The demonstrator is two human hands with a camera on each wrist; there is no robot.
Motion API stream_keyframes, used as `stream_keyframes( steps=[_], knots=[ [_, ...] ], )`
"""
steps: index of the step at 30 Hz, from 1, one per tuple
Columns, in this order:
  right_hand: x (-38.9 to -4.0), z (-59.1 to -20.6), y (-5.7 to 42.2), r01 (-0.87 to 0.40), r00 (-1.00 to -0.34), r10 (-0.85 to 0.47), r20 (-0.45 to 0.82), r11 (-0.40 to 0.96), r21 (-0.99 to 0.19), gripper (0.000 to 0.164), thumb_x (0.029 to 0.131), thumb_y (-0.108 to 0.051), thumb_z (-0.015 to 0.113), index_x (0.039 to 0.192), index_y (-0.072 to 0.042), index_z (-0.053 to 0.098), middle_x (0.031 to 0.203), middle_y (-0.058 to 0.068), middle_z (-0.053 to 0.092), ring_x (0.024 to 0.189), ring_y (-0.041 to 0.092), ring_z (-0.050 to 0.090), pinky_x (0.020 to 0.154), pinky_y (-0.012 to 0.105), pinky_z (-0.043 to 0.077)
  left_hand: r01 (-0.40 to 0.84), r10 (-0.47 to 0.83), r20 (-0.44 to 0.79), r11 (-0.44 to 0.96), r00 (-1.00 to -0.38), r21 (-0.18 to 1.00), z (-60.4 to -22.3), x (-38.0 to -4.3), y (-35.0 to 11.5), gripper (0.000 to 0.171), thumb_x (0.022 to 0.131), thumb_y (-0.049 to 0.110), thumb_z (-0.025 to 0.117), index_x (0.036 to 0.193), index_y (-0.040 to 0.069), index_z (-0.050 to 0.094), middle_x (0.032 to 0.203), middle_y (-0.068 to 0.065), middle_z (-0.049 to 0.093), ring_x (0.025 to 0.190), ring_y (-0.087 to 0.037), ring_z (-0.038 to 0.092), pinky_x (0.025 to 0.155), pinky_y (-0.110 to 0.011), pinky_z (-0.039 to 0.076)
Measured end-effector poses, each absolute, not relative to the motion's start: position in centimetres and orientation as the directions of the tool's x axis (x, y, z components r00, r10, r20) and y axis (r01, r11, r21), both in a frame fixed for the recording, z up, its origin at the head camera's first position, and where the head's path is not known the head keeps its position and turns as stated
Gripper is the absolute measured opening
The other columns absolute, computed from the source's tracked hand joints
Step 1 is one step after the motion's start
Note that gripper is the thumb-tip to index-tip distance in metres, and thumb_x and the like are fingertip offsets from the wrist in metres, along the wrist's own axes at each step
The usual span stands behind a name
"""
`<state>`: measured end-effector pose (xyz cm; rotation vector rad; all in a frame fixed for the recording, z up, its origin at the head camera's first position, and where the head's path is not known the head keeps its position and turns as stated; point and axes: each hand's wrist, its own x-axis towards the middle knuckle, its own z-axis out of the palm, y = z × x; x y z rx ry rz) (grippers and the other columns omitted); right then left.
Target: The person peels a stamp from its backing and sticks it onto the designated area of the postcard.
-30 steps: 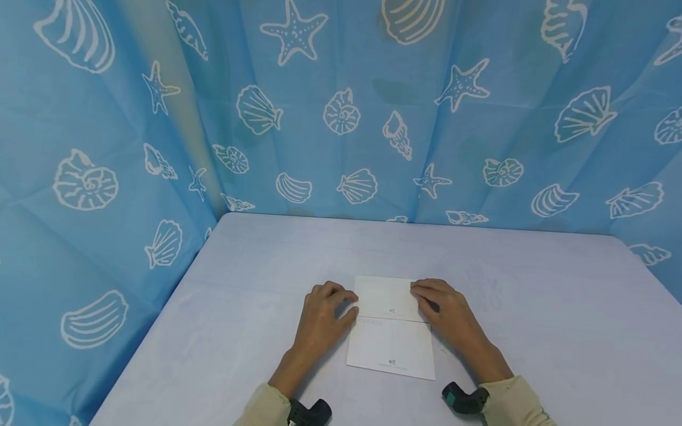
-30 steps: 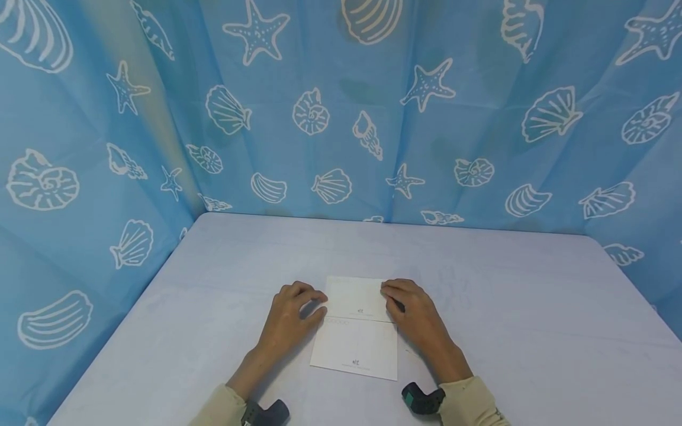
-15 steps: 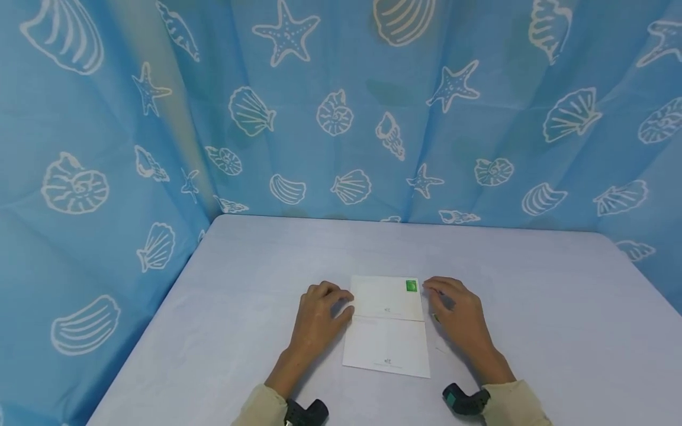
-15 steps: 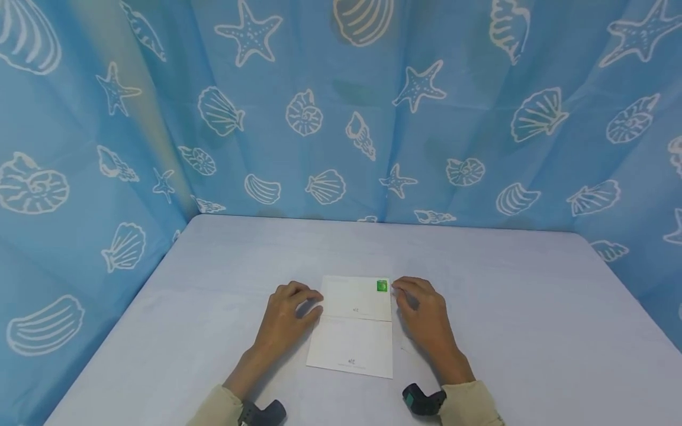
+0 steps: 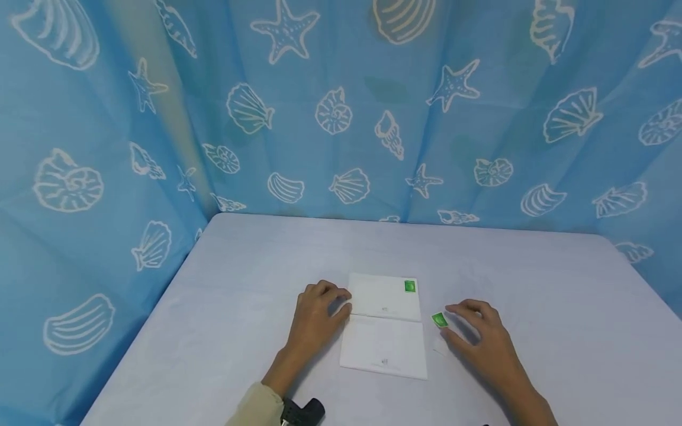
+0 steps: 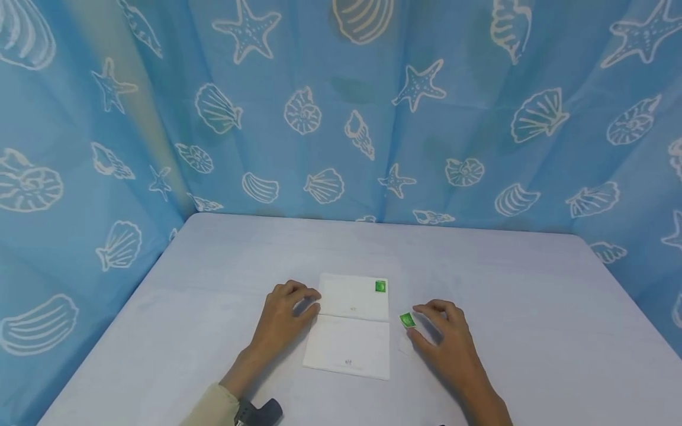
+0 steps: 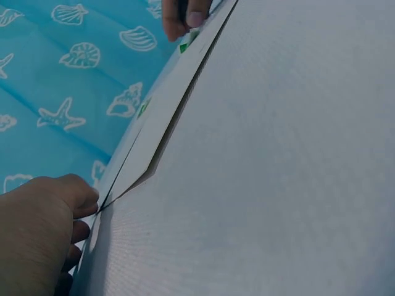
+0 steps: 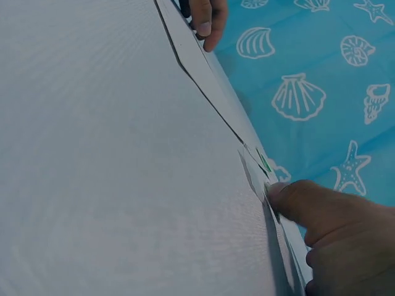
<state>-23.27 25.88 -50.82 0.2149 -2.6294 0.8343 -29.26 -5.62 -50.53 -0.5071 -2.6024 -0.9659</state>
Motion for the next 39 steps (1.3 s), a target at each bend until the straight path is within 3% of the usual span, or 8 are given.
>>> stream_keyframes(
  steps=[5,8,11,13,18,24,39],
  knots=[
    [-23.6,-51.3,26.1,-0.394,-0.823,-0.117,0.555,0.822,-0.411,0.024,0.073,-0.002,0.086,0.094,-0.011,0.078,0.11,0.005,0.06,0.105,0.025,0.054,0.083,0.037,0.044,0.433,0.217,0.409,0.7,-0.886,0.567,-50.6,-29.1,-5.7,0.013,0.091,0.022,0.074,0.103,0.017,0.076,0.104,0.0,0.063,0.1,-0.022,0.055,0.098,-0.046,0.041],
    [-23.9,-51.2,26.0,-0.436,-0.769,-0.125,0.626,0.82,-0.372,0.025,0.071,0.006,0.085,0.09,-0.008,0.077,0.106,0.004,0.063,0.1,0.022,0.057,0.086,0.021,0.042,0.428,0.201,0.418,0.7,-0.886,0.571,-50.6,-29.1,-5.9,0.013,0.091,0.02,0.074,0.103,0.017,0.076,0.104,0.001,0.063,0.1,-0.022,0.055,0.098,-0.047,0.041],
    [-24.0,-51.1,25.8,-0.407,-0.778,-0.058,0.626,0.805,-0.432,0.022,0.074,0.007,0.083,0.091,-0.006,0.076,0.105,0.004,0.064,0.1,0.023,0.061,0.09,0.005,0.037,0.413,0.183,0.41,0.692,-0.894,0.592,-50.7,-29.1,-6.1,0.013,0.091,0.019,0.074,0.104,0.016,0.076,0.104,0.001,0.063,0.1,-0.021,0.055,0.098,-0.046,0.041],
    [-23.9,-51.1,25.6,-0.357,-0.809,0.009,0.587,0.787,-0.503,0.018,0.078,0.003,0.082,0.093,-0.006,0.076,0.105,0.003,0.066,0.102,0.025,0.063,0.093,0.001,0.033,0.399,0.171,0.399,0.687,-0.901,0.608,-50.8,-29.1,-6.2,0.014,0.091,0.018,0.073,0.105,0.016,0.076,0.104,0.002,0.063,0.1,-0.02,0.055,0.098,-0.046,0.041],
    [-23.6,-51.1,25.6,-0.217,-0.88,0.127,0.458,0.75,-0.625,0.008,0.089,-0.012,0.077,0.097,-0.012,0.076,0.109,-0.003,0.066,0.104,0.018,0.063,0.089,0.004,0.039,0.405,0.158,0.41,0.66,-0.898,0.633,-50.8,-29.1,-6.0,0.014,0.091,0.015,0.073,0.104,0.015,0.077,0.102,0.002,0.064,0.097,-0.019,0.056,0.098,-0.046,0.041],
    [-23.8,-50.9,26.0,-0.155,-0.894,0.183,0.41,0.731,-0.665,0.007,0.092,-0.018,0.075,0.098,-0.014,0.077,0.109,-0.006,0.066,0.093,-0.001,0.058,0.078,0.007,0.046,0.418,0.169,0.415,0.653,-0.894,0.632,-50.6,-29.5,-5.6,0.014,0.092,0.015,0.072,0.105,0.016,0.076,0.101,0.002,0.063,0.096,-0.017,0.055,0.099,-0.045,0.041],
    [-24.1,-51.0,25.8,-0.12,-0.904,0.21,0.372,0.711,-0.693,0.006,0.091,-0.016,0.075,0.096,-0.013,0.077,0.107,-0.004,0.067,0.089,0.007,0.06,0.075,0.01,0.047,0.441,0.182,0.436,0.646,-0.881,0.623,-50.6,-29.5,-5.9,0.014,0.09,0.012,0.072,0.104,0.015,0.077,0.099,0.002,0.063,0.092,-0.017,0.054,0.097,-0.046,0.042]
  ],
)
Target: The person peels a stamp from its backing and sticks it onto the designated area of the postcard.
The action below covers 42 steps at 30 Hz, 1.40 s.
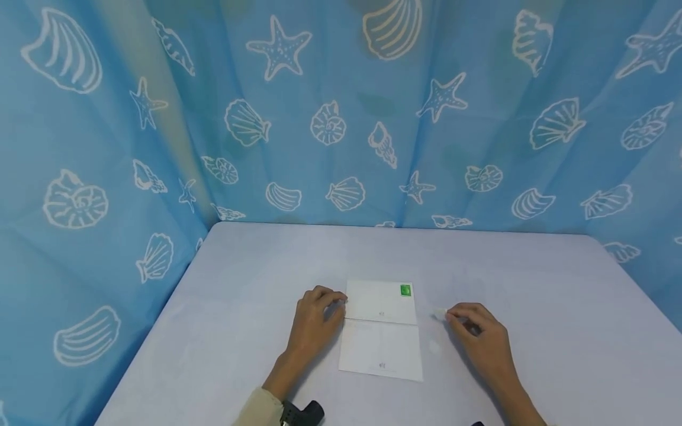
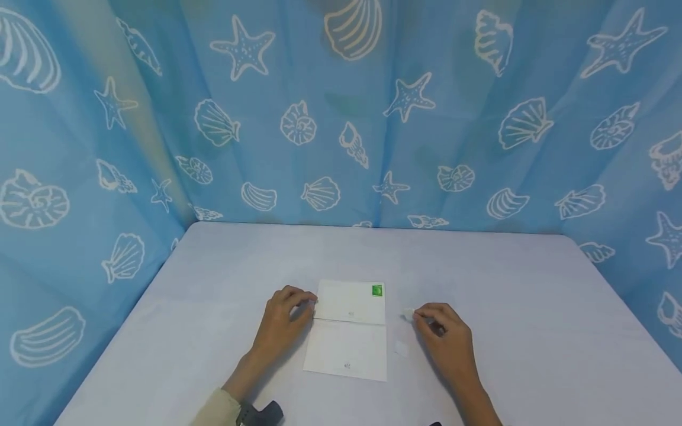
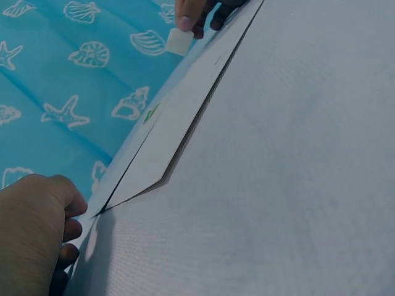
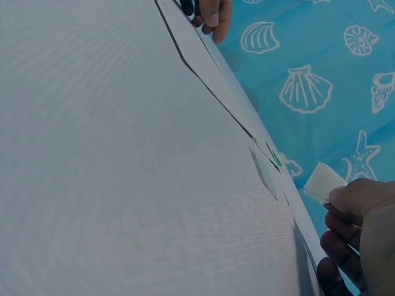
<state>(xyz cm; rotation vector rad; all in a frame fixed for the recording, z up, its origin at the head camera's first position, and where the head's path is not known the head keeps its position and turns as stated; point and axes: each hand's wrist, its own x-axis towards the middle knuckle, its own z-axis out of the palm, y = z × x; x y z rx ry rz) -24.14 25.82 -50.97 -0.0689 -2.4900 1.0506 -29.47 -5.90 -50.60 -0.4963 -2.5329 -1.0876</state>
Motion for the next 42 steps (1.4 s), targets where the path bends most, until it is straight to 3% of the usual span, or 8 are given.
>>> stream_keyframes(
  steps=[16,22,28,33,42],
  knots=[
    [-24.4,-51.4,25.1,-0.18,-0.902,0.177,0.393,0.674,-0.716,0.007,0.092,-0.018,0.075,0.097,-0.014,0.077,0.106,-0.004,0.067,0.089,0.007,0.059,0.075,0.012,0.047,0.418,0.166,0.416,0.644,-0.894,0.641,-50.7,-29.5,-6.5,0.016,0.092,0.014,0.071,0.107,0.014,0.076,0.099,0.001,0.064,0.095,-0.019,0.056,0.099,-0.046,0.041],
    [-24.6,-51.2,25.3,-0.192,-0.91,0.172,0.378,0.634,-0.749,0.01,0.094,-0.02,0.073,0.099,-0.013,0.077,0.108,-0.005,0.066,0.091,0.005,0.059,0.075,0.012,0.047,0.41,0.16,0.406,0.626,-0.9,0.663,-50.6,-29.8,-6.4,0.017,0.092,0.015,0.071,0.109,0.016,0.076,0.099,0.002,0.064,0.092,-0.018,0.056,0.091,-0.043,0.044],
    [-24.3,-50.9,25.1,-0.196,-0.914,0.18,0.364,0.589,-0.784,0.011,0.093,-0.019,0.074,0.101,-0.012,0.077,0.11,-0.005,0.066,0.093,0.005,0.058,0.08,0.013,0.047,0.429,0.134,0.426,0.524,-0.895,0.736,-49.9,-29.3,-6.1,0.018,0.093,0.013,0.072,0.11,0.017,0.075,0.101,0.002,0.064,0.092,-0.017,0.057,0.081,-0.038,0.048],
    [-24.0,-49.9,24.9,-0.228,-0.91,0.172,0.378,0.554,-0.801,0.011,0.093,-0.017,0.073,0.102,-0.011,0.076,0.111,-0.004,0.065,0.096,0.005,0.059,0.084,0.014,0.047,0.472,0.182,0.437,0.413,-0.881,0.779,-48.8,-28.5,-4.9,0.019,0.094,0.014,0.071,0.112,0.017,0.075,0.105,0.004,0.063,0.097,-0.018,0.058,0.083,-0.039,0.05],
    [-23.1,-47.4,24.7,-0.246,-0.913,0.172,0.369,0.489,-0.837,0.014,0.094,-0.017,0.072,0.104,-0.007,0.076,0.112,0.001,0.066,0.102,0.006,0.058,0.087,0.013,0.046,0.458,0.221,0.405,0.327,-0.887,0.826,-46.4,-27.7,-3.4,0.018,0.097,0.024,0.069,0.114,0.026,0.073,0.107,0.009,0.063,0.096,-0.011,0.06,0.085,-0.04,0.052]
  ],
)
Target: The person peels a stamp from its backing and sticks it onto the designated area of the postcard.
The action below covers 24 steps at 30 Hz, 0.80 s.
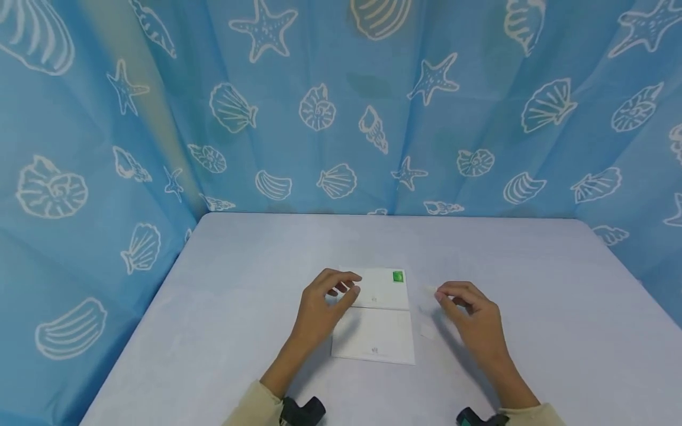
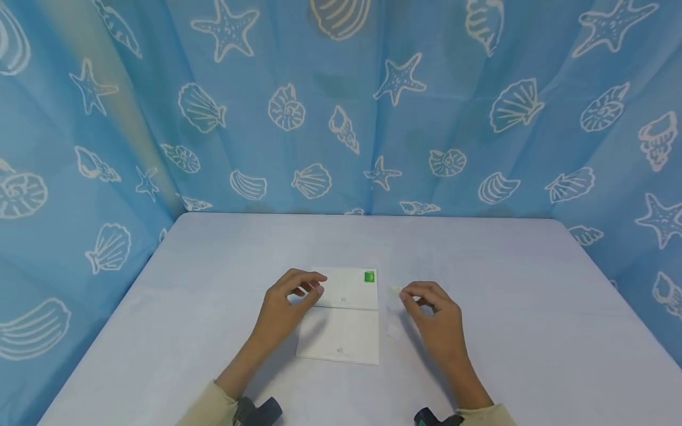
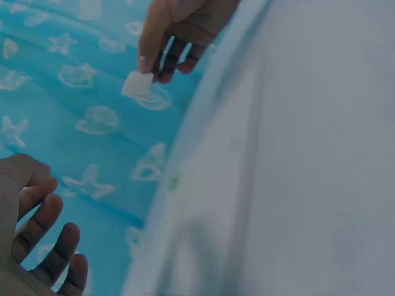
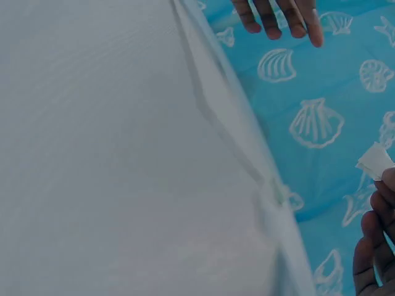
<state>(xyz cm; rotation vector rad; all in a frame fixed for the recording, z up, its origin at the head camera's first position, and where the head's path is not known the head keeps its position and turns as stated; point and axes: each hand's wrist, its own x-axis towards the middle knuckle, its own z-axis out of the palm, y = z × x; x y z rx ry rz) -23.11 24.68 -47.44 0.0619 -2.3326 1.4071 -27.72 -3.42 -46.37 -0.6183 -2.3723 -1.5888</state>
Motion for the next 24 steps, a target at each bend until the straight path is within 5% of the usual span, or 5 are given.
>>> stream_keyframes(
  steps=[5,12,24],
  knots=[
    [-23.0,-45.3,24.5,-0.271,-0.912,0.156,0.378,0.462,-0.844,0.016,0.094,-0.02,0.072,0.105,-0.008,0.076,0.111,0.001,0.066,0.103,0.008,0.059,0.088,0.012,0.045,0.506,0.218,0.459,0.274,-0.861,0.818,-42.6,-27.8,-3.3,0.022,0.098,0.034,0.067,0.119,0.029,0.071,0.109,0.012,0.062,0.099,-0.009,0.059,0.087,-0.042,0.051],
    [-22.8,-42.6,23.5,-0.293,-0.913,0.139,0.383,0.43,-0.854,0.016,0.094,-0.02,0.072,0.105,-0.008,0.076,0.113,0.002,0.067,0.105,0.008,0.062,0.089,0.014,0.049,0.58,0.216,0.542,0.201,-0.812,0.789,-38.8,-27.2,-3.5,0.025,0.095,0.027,0.071,0.12,0.026,0.071,0.11,0.011,0.063,0.098,-0.008,0.06,0.087,-0.039,0.051],
    [-22.3,-39.0,22.0,-0.35,-0.91,0.112,0.399,0.305,-0.885,0.017,0.093,-0.009,0.072,0.107,0.0,0.074,0.113,0.009,0.065,0.097,0.016,0.064,0.084,0.018,0.053,0.624,0.291,0.568,0.155,-0.77,0.766,-37.4,-25.8,-2.9,0.024,0.095,0.025,0.07,0.12,0.024,0.072,0.107,0.011,0.064,0.097,-0.01,0.06,0.085,-0.037,0.052]
  ],
)
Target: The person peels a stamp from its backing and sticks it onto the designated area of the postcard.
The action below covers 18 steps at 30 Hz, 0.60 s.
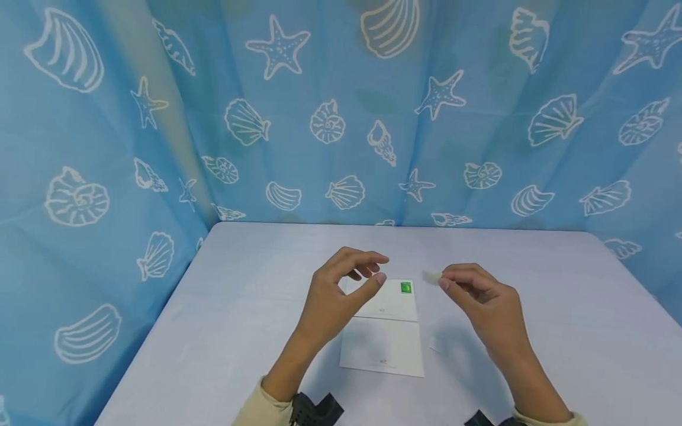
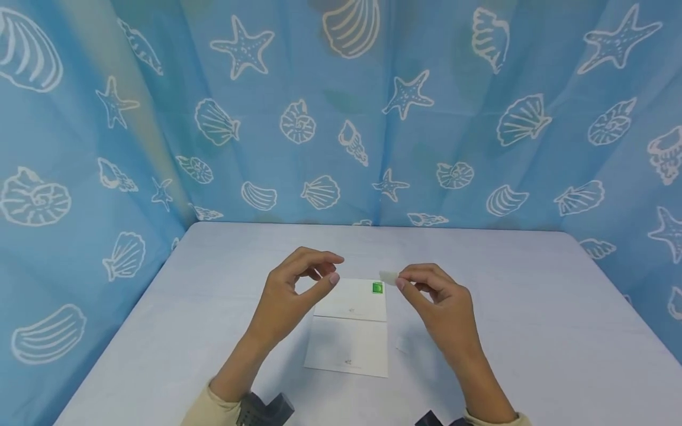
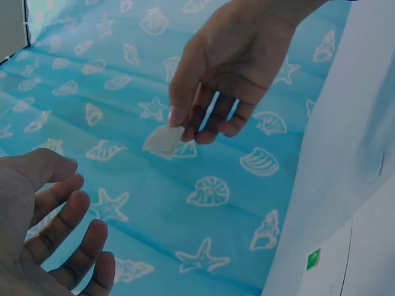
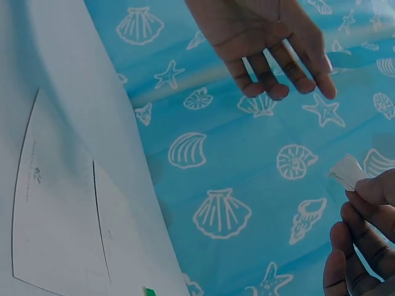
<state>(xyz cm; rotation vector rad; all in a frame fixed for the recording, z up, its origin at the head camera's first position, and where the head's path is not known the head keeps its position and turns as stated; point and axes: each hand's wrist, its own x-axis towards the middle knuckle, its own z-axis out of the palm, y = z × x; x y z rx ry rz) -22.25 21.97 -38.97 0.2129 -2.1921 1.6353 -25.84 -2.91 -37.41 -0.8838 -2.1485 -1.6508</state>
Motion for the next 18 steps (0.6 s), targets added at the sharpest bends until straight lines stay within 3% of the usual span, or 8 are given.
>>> stream_keyframes(
  steps=[18],
  knots=[
    [-21.1,-38.2,21.2,-0.372,-0.919,0.036,0.392,0.245,-0.895,0.012,0.093,-0.004,0.071,0.104,0.0,0.074,0.108,0.011,0.066,0.1,0.021,0.064,0.087,0.023,0.053,0.595,0.339,0.519,0.177,-0.784,0.784,-37.8,-25.1,-1.9,0.025,0.095,0.028,0.07,0.12,0.024,0.072,0.11,0.011,0.063,0.097,-0.009,0.06,0.084,-0.034,0.053]
  ],
)
